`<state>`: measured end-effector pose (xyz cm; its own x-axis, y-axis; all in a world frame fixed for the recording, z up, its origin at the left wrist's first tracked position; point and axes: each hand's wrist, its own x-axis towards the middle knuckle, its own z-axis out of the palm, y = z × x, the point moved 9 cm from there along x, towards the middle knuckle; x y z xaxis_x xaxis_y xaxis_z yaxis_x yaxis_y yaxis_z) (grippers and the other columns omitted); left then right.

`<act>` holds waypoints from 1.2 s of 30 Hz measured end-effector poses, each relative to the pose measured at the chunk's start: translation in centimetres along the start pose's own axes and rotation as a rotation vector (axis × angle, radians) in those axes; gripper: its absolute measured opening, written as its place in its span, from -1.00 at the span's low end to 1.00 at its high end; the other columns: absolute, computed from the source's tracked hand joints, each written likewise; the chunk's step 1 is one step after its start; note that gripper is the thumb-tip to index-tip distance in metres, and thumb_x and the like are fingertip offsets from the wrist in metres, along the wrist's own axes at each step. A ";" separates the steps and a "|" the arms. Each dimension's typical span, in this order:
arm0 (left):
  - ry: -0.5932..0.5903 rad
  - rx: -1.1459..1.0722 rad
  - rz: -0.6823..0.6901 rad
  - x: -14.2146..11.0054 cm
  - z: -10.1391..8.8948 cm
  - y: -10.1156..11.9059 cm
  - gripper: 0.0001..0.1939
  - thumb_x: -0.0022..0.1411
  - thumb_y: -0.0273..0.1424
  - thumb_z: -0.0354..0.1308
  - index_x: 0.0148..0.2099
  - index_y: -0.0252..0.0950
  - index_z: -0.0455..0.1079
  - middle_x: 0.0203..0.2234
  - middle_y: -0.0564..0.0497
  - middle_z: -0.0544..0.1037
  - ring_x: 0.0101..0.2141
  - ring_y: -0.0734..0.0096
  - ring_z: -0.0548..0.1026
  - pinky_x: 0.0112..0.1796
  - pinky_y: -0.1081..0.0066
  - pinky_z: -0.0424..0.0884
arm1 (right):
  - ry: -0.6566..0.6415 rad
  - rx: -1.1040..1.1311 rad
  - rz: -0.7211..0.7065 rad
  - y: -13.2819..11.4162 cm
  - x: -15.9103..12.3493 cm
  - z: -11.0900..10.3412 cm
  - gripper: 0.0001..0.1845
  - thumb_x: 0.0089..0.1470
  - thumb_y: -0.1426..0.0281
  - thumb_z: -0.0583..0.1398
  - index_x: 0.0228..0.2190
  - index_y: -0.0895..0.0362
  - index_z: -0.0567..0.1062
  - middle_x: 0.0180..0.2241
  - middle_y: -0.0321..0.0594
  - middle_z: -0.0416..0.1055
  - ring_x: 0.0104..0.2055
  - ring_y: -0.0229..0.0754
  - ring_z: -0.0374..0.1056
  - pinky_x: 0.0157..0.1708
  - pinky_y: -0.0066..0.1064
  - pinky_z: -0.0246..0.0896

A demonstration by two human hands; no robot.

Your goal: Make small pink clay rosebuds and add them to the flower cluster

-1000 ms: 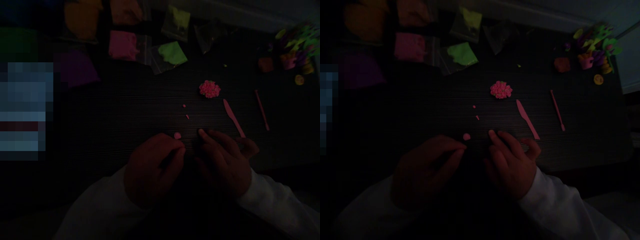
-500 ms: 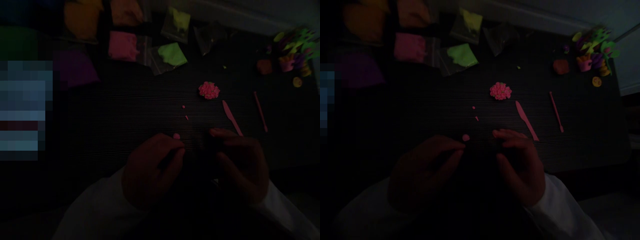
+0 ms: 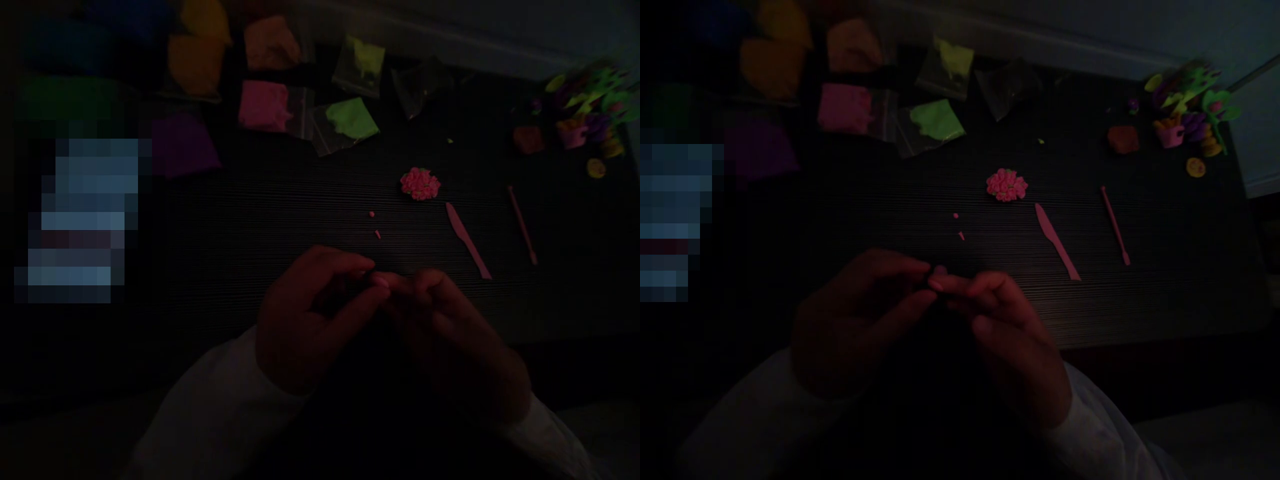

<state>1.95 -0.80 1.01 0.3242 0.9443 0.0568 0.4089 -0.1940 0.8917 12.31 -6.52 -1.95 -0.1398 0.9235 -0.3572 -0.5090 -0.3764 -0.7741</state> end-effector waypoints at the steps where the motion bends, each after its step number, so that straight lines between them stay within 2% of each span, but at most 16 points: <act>1: 0.002 -0.009 0.005 0.0 0.0 0.0 -0.79 -0.04 -0.42 0.17 -0.26 -0.27 0.34 -0.43 0.07 0.44 -0.47 0.59 0.37 -0.48 0.57 0.31 | -0.009 0.053 0.001 0.0 -0.1 0.2 -0.86 0.00 0.42 0.02 -0.31 0.00 0.20 -0.09 -0.34 0.29 0.04 -0.23 0.12 0.03 -0.23 -0.01; 5: 0.015 -0.030 -0.008 0.1 0.0 -0.1 -0.79 -0.06 -0.40 0.18 -0.29 -0.29 0.35 -0.43 0.05 0.46 -0.45 0.56 0.39 -0.47 0.56 0.31 | -0.002 0.067 -0.012 -0.2 -0.5 0.6 -0.84 -0.01 0.50 0.05 -0.32 0.04 0.25 -0.08 -0.28 0.27 0.06 -0.21 0.09 0.03 -0.30 -0.02; 16: -0.027 -0.048 -0.042 0.1 0.0 -0.4 -0.75 -0.07 -0.34 0.20 -0.27 -0.26 0.33 -0.46 0.09 0.44 -0.47 0.57 0.39 -0.47 0.56 0.33 | 0.078 -0.231 -0.186 -2.0 -1.6 0.6 -0.78 0.01 0.55 0.04 -0.26 0.08 0.25 -0.07 -0.23 0.26 0.04 -0.20 0.10 0.06 -0.31 -0.01; 21: -0.009 -0.064 -0.030 0.1 -0.3 -0.3 -0.88 -0.02 -0.36 0.15 -0.43 -0.28 0.30 -0.52 0.10 0.41 -0.50 0.58 0.37 -0.49 0.56 0.31 | 0.072 -0.251 -0.217 -1.7 -1.1 0.5 -0.76 0.01 0.53 0.03 -0.22 0.08 0.22 -0.05 -0.21 0.23 0.04 -0.17 0.10 0.06 -0.24 0.00; 24: -0.036 -0.058 0.004 0.1 -0.1 0.1 -0.93 0.00 -0.42 0.12 -0.47 -0.30 0.31 -0.53 0.10 0.41 -0.48 0.59 0.38 -0.45 0.56 0.31 | 0.107 -0.414 -0.285 -2.0 -1.3 0.6 -0.72 -0.01 0.56 0.03 -0.21 0.09 0.22 -0.03 -0.18 0.20 0.05 -0.13 0.09 0.05 -0.17 -0.01; 29: -0.064 -0.059 -0.001 0.1 0.2 0.2 -0.95 -0.01 -0.42 0.13 -0.43 -0.30 0.34 -0.52 0.09 0.42 -0.47 0.58 0.39 -0.43 0.55 0.31 | 0.117 -0.737 -0.490 -3.0 -1.9 1.7 -0.60 -0.13 0.63 0.07 -0.18 0.12 0.23 -0.02 -0.17 0.18 0.09 -0.05 0.01 0.09 -0.03 -0.14; 32: -0.059 -0.054 0.001 0.1 0.2 0.2 -0.92 -0.02 -0.40 0.14 -0.41 -0.29 0.34 -0.52 0.10 0.42 -0.50 0.59 0.37 -0.46 0.56 0.31 | 0.082 -0.849 -0.563 -3.2 -1.9 2.2 -0.54 -0.18 0.65 0.09 -0.17 0.13 0.23 -0.01 -0.19 0.19 0.08 -0.03 0.01 0.08 0.01 -0.15; 36: -0.056 -0.049 -0.002 0.1 0.2 0.1 -0.93 0.00 -0.41 0.12 -0.39 -0.29 0.34 -0.52 0.10 0.42 -0.49 0.59 0.38 -0.46 0.55 0.31 | 0.054 -0.914 -0.586 -3.2 -1.7 2.5 -0.52 -0.20 0.65 0.10 -0.16 0.13 0.22 0.00 -0.19 0.18 0.09 -0.02 0.00 0.06 0.02 -0.11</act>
<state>2.21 -0.76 1.02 0.3716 0.9278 0.0313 0.3679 -0.1782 0.9126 12.08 -6.72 2.45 -0.0325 0.9813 0.1897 0.3434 0.1892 -0.9199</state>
